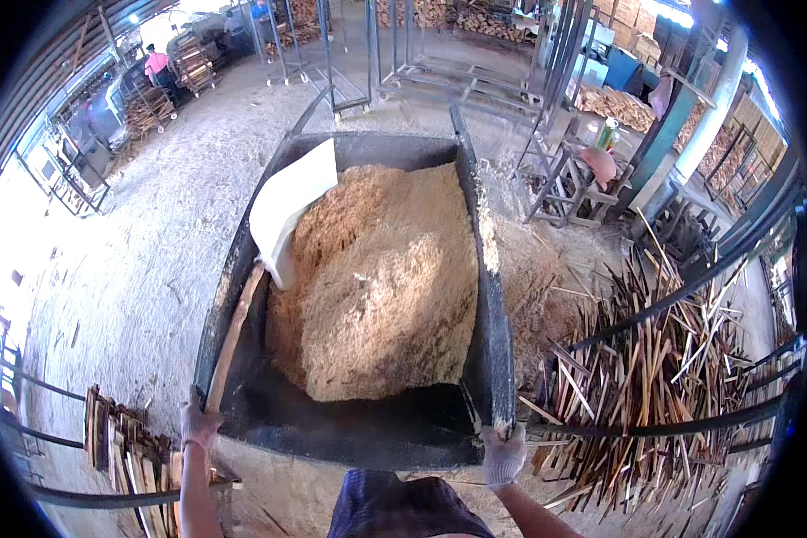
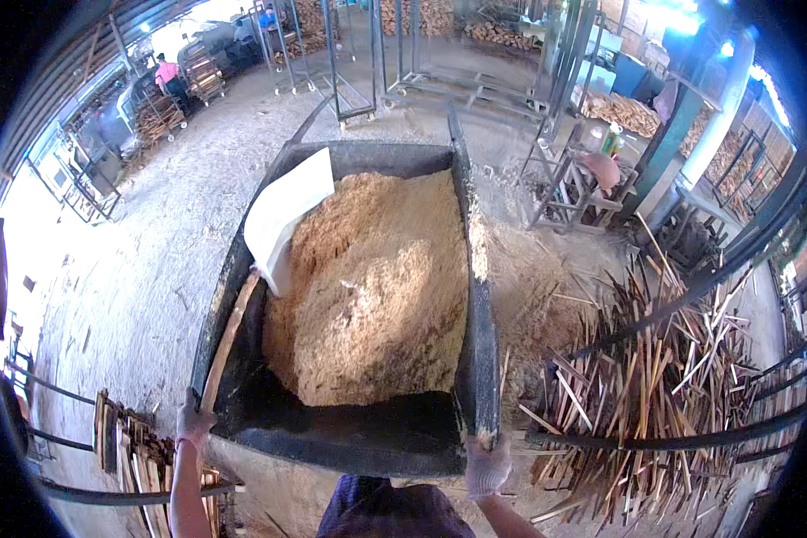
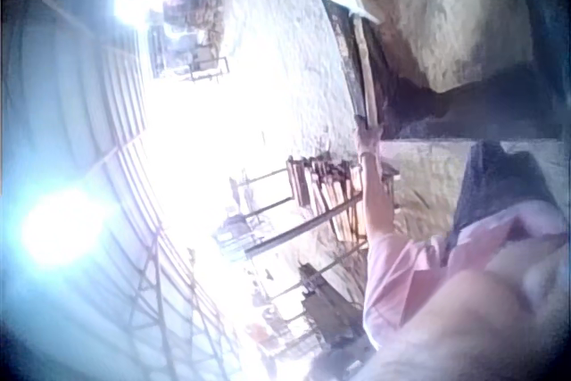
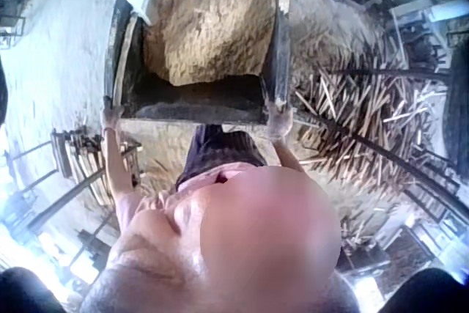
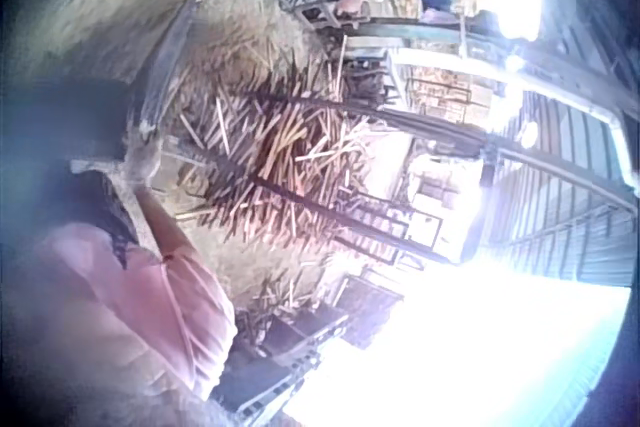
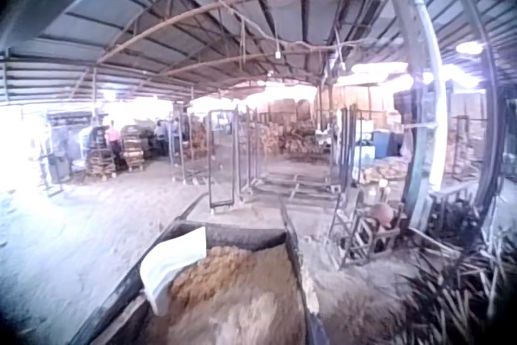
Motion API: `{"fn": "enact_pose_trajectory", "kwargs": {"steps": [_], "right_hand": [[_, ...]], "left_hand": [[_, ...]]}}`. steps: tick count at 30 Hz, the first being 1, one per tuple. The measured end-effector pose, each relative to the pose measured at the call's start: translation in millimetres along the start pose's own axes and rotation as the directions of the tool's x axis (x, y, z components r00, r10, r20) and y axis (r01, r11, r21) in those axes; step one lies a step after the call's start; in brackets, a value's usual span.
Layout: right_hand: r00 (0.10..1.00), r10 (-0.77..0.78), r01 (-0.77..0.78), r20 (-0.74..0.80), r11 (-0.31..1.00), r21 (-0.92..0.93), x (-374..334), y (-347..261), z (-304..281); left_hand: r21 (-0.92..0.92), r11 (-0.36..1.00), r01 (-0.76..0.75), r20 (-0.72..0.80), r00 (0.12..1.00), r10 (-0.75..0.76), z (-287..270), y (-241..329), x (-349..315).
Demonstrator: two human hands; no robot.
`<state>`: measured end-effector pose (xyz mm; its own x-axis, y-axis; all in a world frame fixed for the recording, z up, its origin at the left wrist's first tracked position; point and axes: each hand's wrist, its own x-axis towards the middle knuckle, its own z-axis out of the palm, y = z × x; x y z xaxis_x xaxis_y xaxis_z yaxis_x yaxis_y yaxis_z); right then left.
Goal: The person gathers and stacks wooden planks in a workshop. They then use a shovel to scoop sawdust from the floor and load it into a wheelbarrow. The person wears gloves and is seen working in a wood processing facility.
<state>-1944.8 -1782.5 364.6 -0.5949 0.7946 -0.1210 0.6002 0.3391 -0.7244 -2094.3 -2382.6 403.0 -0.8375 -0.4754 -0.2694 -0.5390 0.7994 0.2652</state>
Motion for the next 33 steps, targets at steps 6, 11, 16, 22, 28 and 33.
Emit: {"fn": "enact_pose_trajectory", "kwargs": {"steps": [6, 11, 16, 22, 28, 33], "right_hand": [[0.998, 0.058, -0.058, -0.029, 0.998, -0.001, 86.3, -64.3, 66.4], [0.995, 0.054, -0.057, -0.082, 0.998, -0.038, 158.9, -108.1, 111.8], [0.998, 0.024, -0.025, -0.062, 1.0, -0.01, 230.7, -171.2, 151.3], [0.992, 0.116, -0.117, -0.049, 0.993, -0.015, 338.5, -216.4, 197.6], [0.991, 0.122, -0.126, -0.058, 0.988, -0.086, 453.7, -243.8, 255.5], [0.998, -0.002, -0.006, -0.056, 0.991, -0.133, 522.8, -292.4, 279.4]], "left_hand": [[0.009, 1.0, 0.003, 0.02, 1.0, -0.003, 6.3, 95.5, 106.0], [0.037, 0.999, -0.026, -0.01, 1.0, 0.026, 21.5, 173.6, 182.0], [0.103, 0.992, -0.077, -0.015, 0.997, 0.079, 17.5, 261.9, 268.0], [-0.086, 0.987, -0.132, -0.042, 0.991, 0.129, 47.3, 341.0, 359.5], [0.028, 0.993, -0.111, 0.032, 0.993, 0.11, 62.8, 430.9, 442.0], [0.004, 0.994, -0.113, 0.046, 0.993, 0.113, 63.0, 505.8, 478.2]]}}
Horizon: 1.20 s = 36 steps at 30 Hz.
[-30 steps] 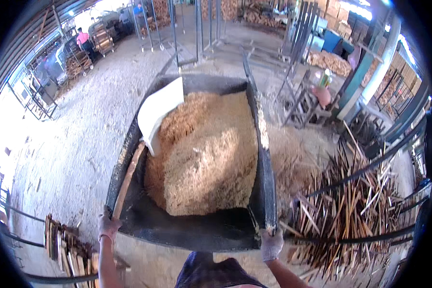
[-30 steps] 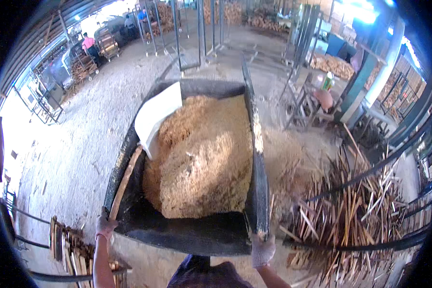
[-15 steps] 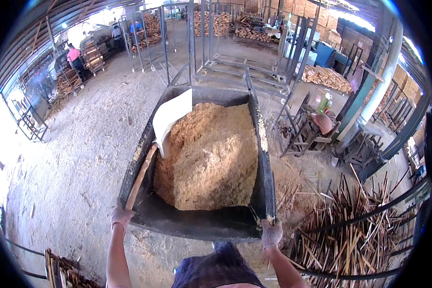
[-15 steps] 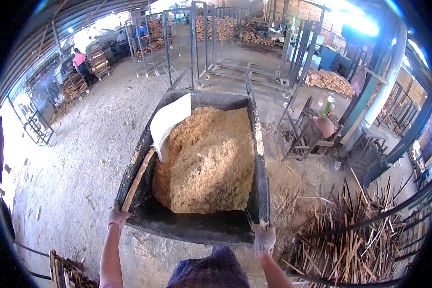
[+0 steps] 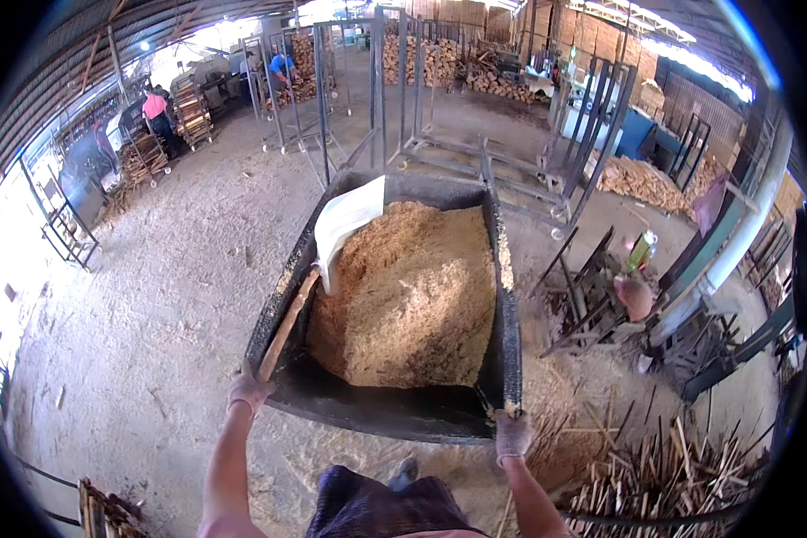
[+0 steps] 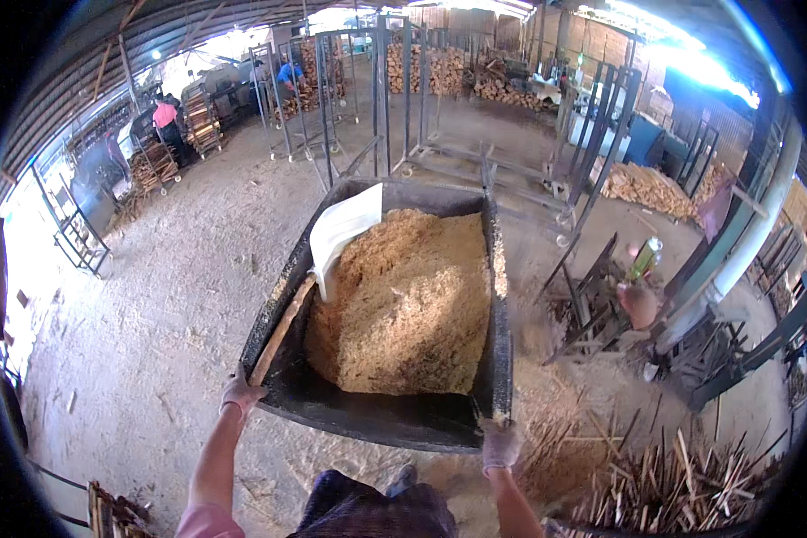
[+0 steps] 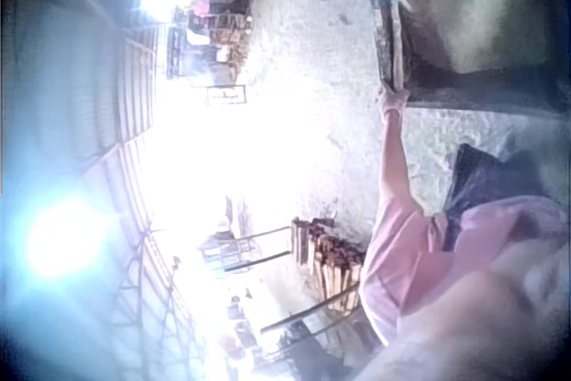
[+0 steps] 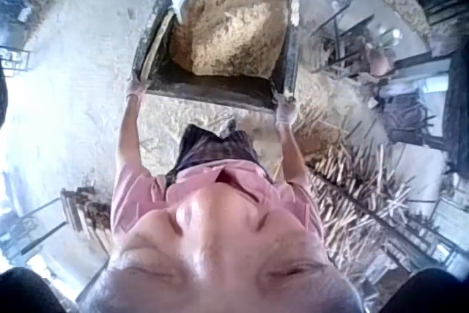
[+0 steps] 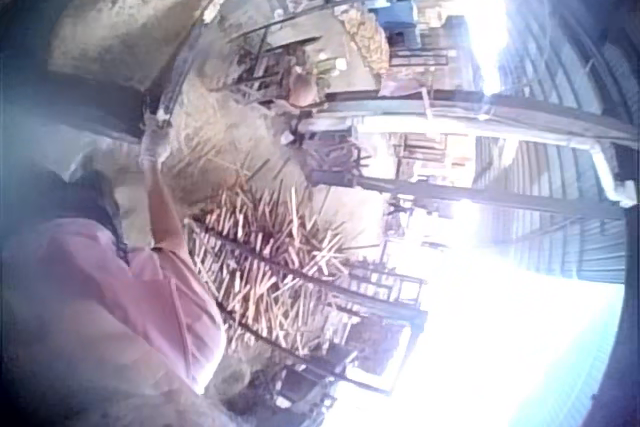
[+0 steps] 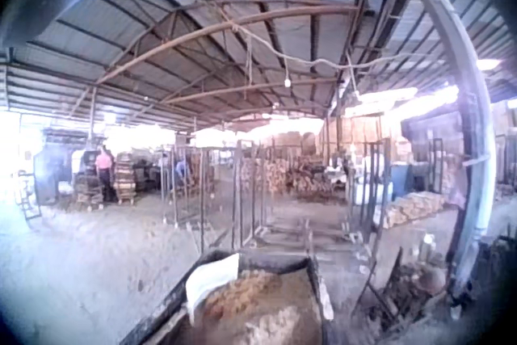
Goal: The person gathers and stacks wooden planks in a workshop. They then use a shovel to scoop sawdust from the floor and load it into a wheelbarrow. The person wears gloves and is seen working in a wood processing facility.
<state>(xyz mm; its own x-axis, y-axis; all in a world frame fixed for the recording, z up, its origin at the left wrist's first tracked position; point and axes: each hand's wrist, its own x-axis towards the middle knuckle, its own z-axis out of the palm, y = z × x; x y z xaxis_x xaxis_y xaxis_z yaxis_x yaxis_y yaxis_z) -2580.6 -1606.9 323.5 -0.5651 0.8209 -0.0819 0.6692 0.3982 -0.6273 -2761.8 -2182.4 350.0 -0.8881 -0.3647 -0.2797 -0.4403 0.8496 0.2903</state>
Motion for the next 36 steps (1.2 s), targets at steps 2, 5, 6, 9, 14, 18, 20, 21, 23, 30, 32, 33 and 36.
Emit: {"fn": "enact_pose_trajectory", "kwargs": {"steps": [2, 5, 6, 9, 14, 18, 20, 21, 23, 30, 32, 33, 36], "right_hand": [[0.998, 0.051, -0.051, 0.045, 0.999, -0.01, 20.6, -25.2, 9.9], [0.986, 0.123, -0.119, 0.112, 0.992, -0.042, 51.5, -60.9, 21.7], [0.983, 0.145, -0.142, 0.108, 0.989, -0.035, 60.5, -72.7, 25.9], [0.969, 0.203, -0.201, 0.144, 0.979, -0.022, 88.4, -107.1, 42.6], [0.973, 0.158, -0.182, 0.171, 0.973, 0.14, 126.9, -148.6, 69.0], [0.979, 0.113, -0.123, 0.17, 0.991, 0.053, 152.8, -171.8, 98.4], [0.996, 0.042, -0.06, 0.081, 0.969, 0.239, 160.1, -186.1, 114.8], [0.994, 0.066, -0.086, 0.085, 0.964, 0.251, 164.6, -194.3, 122.5], [0.986, -0.023, 0.07, -0.165, 0.958, 0.28, 164.8, -207.8, 131.9], [0.958, -0.084, 0.02, 0.273, 0.973, 0.231, 66.7, -136.5, 140.8], [0.968, 0.032, -0.117, 0.25, 0.935, 0.334, -17.2, -63.9, 141.8], [0.941, 0.209, -0.29, 0.266, 0.904, 0.315, -68.8, -18.5, 140.2], [0.641, 0.766, -0.72, -0.052, 0.624, 0.303, -270.3, 104.9, 126.3]], "left_hand": [[0.061, 0.998, 0.006, 0.022, 1.0, -0.008, -0.5, 22.2, 26.0], [0.046, 0.998, -0.038, 0.08, 0.996, 0.035, -1.5, 53.0, 82.0], [0.041, 0.998, -0.037, 0.085, 0.996, 0.034, -0.5, 61.6, 100.7], [0.016, 0.999, -0.045, 0.121, 0.992, 0.042, 7.1, 88.9, 161.3], [-0.016, 0.979, -0.204, 0.036, 0.978, 0.204, 23.4, 107.0, 262.6], [0.161, 0.948, -0.274, 0.186, 0.952, 0.244, 28.9, 121.6, 348.6], [0.245, 0.902, -0.354, 0.187, 0.931, 0.315, 32.0, 153.5, 386.7], [0.279, 0.878, -0.388, 0.171, 0.92, 0.352, 35.5, 166.9, 395.6], [0.331, 0.829, -0.45, 0.117, 0.892, 0.438, 45.6, 198.2, 399.2], [0.382, 0.57, -0.728, 0.069, 0.637, 0.768, 94.1, 300.3, 295.7], [0.371, 0.462, -0.806, 0.09, 0.526, 0.845, 109.1, 317.0, 250.6], [0.363, 0.405, -0.839, 0.113, 0.471, 0.875, 115.9, 318.4, 229.2], [0.328, 0.24, -0.914, 0.2, 0.315, 0.928, 140.5, 314.3, 160.2]]}}
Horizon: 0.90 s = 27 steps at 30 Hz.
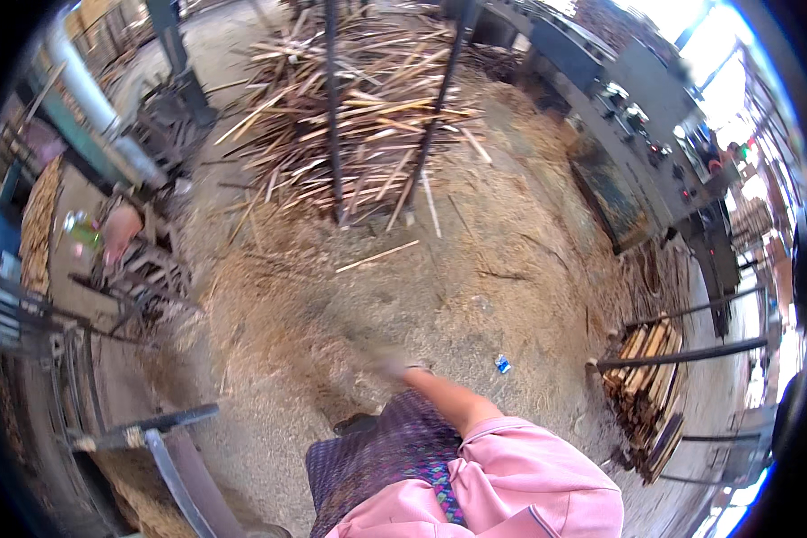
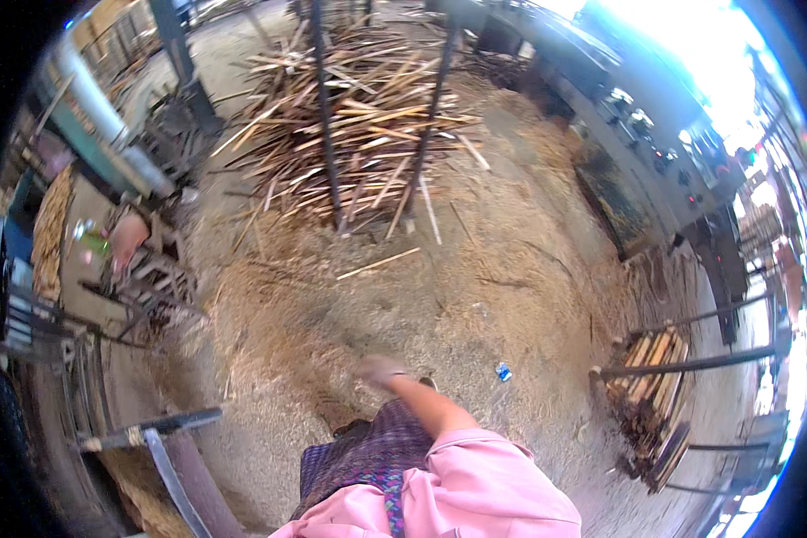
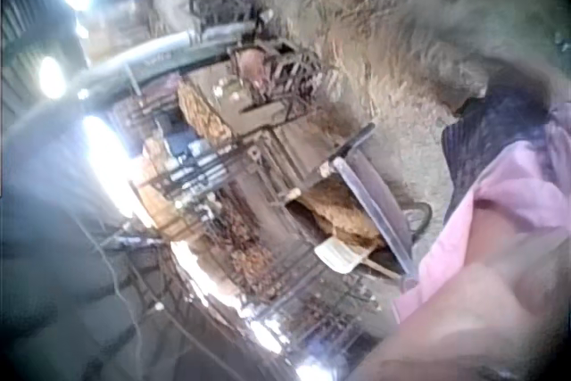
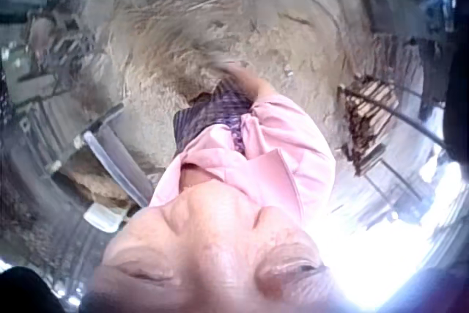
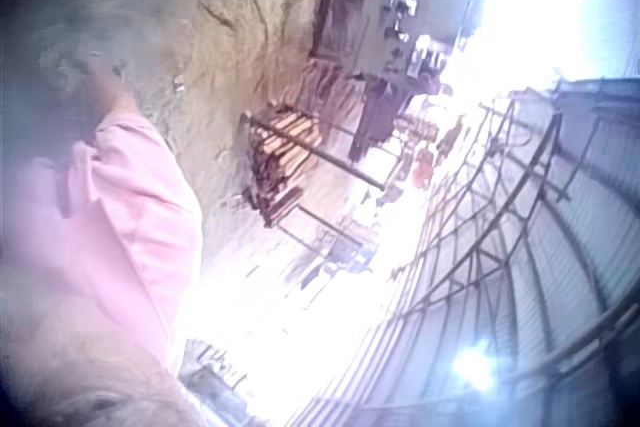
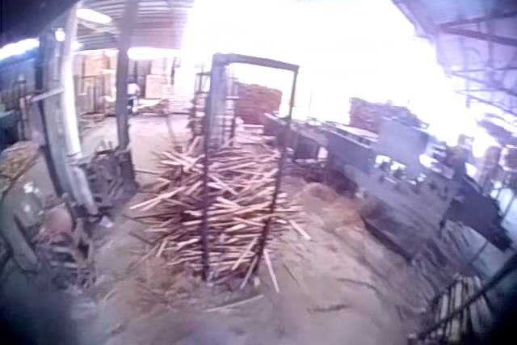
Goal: The person gathers and stacks wooden planks in a workshop. They then use a shovel to scoop sawdust from the floor and load it into a wheelbarrow. The person wears gloves and is seen working in a wood processing facility.
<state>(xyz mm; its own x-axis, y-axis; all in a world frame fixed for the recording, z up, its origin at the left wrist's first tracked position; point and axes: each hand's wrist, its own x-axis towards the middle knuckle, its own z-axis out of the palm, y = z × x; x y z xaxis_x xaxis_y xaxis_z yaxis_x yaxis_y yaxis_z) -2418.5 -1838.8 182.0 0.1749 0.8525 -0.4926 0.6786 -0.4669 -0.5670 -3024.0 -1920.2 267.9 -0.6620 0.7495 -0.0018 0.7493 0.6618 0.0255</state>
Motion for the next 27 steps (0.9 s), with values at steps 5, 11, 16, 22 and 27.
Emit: {"fn": "enact_pose_trajectory", "kwargs": {"steps": [5, 11, 16, 22, 27], "right_hand": [[0.701, 0.695, -0.706, -0.16, 0.708, -0.017, -155.1, 276.9, -113.5], [0.653, 0.755, -0.757, -0.063, 0.652, -0.033, -213.5, 436.8, -146.7], [0.823, 0.542, -0.519, -0.168, 0.839, 0.162, -196.1, 433.2, -129.6], [0.78, 0.606, -0.401, -0.154, 0.674, 0.62, -191.8, 411.0, -145.4], [0.596, 0.803, -0.581, -0.007, 0.437, 0.686, -253.3, 479.1, -159.5]], "left_hand": [[-0.029, 0.974, -0.226, 0.111, 0.967, 0.228, 12.4, 106.1, -72.5], [-0.055, 0.868, -0.494, 0.315, 0.816, 0.485, 35.5, 237.3, -171.6], [-0.144, 0.707, -0.693, 0.568, 0.527, 0.632, 56.5, 372.0, -242.6], [-0.184, 0.498, -0.847, 0.792, 0.173, 0.586, 53.0, 558.2, -305.3], [-0.2, 0.376, -0.905, 0.805, 0.068, 0.59, 84.3, 700.4, -348.8]]}}
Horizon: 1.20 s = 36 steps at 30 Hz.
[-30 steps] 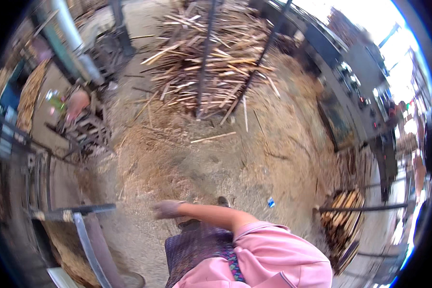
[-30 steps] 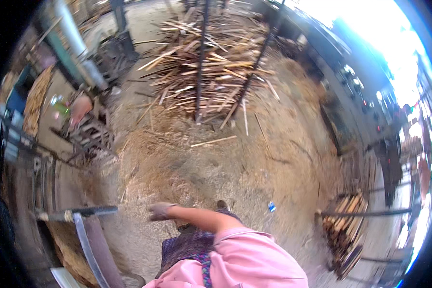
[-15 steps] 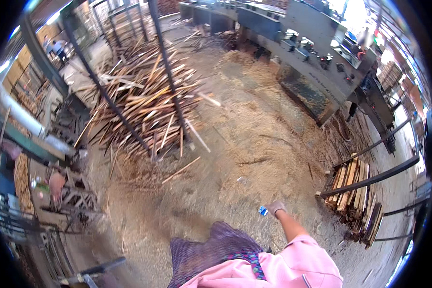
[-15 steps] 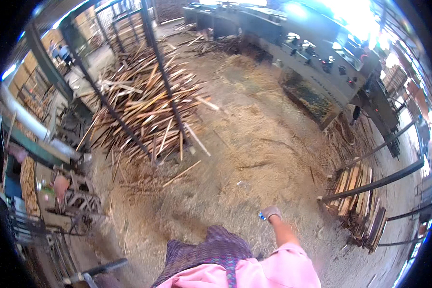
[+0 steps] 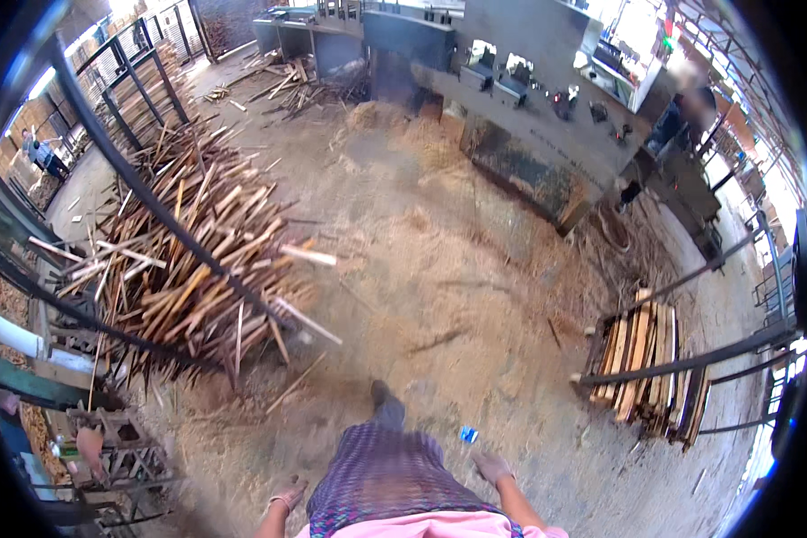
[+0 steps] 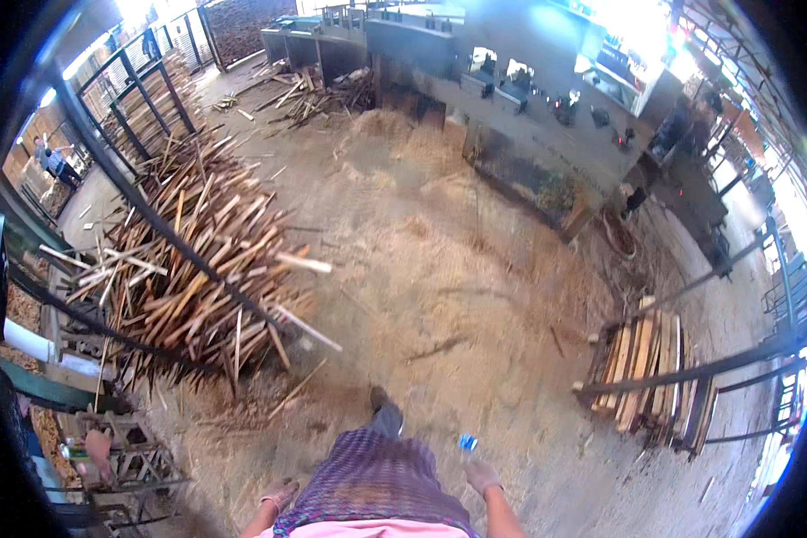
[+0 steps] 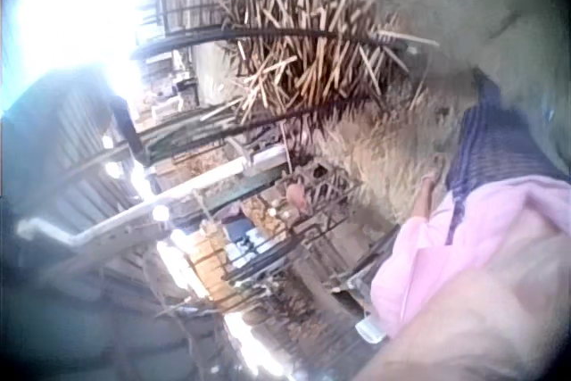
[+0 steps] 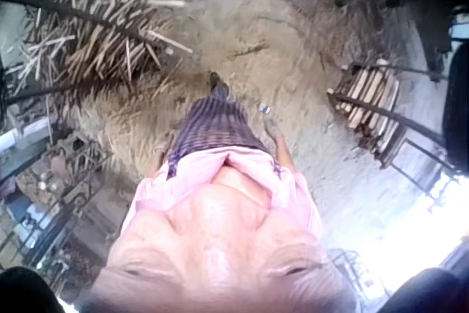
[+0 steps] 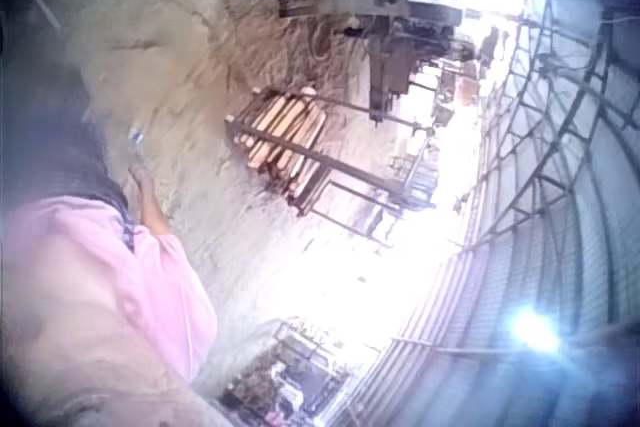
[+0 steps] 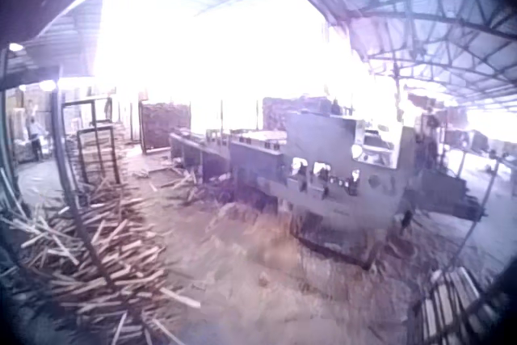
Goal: The person gathers and stacks wooden planks in a workshop. They then use a shovel to scoop sawdust from the floor and load it into a wheelbarrow. The person wears gloves and is seen working in a wood processing facility.
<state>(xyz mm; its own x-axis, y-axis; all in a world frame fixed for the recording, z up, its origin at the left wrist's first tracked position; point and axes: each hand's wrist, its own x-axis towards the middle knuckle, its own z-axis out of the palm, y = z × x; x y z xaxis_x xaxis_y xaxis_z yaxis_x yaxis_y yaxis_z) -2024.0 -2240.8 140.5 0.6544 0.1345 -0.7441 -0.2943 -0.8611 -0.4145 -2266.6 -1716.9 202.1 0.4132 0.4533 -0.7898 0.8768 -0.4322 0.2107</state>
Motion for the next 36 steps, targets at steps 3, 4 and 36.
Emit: {"fn": "enact_pose_trajectory", "kwargs": {"steps": [3, 4, 36], "right_hand": [[0.895, 0.439, -0.389, -0.076, 0.854, 0.345, 4.3, 38.3, -52.9], [0.837, 0.544, -0.461, -0.047, 0.75, 0.475, 9.7, 40.6, -70.0], [0.936, -0.332, 0.297, -0.115, 0.923, -0.245, 590.2, -651.1, -567.4]], "left_hand": [[0.037, 0.994, -0.104, -0.026, 0.994, 0.105, -38.9, 76.9, 61.0], [0.01, 0.988, -0.152, -0.003, 0.988, 0.152, -63.4, 112.5, 85.5], [-0.351, 0.921, 0.169, 0.144, 0.982, -0.125, -184.0, 527.1, 321.1]]}}
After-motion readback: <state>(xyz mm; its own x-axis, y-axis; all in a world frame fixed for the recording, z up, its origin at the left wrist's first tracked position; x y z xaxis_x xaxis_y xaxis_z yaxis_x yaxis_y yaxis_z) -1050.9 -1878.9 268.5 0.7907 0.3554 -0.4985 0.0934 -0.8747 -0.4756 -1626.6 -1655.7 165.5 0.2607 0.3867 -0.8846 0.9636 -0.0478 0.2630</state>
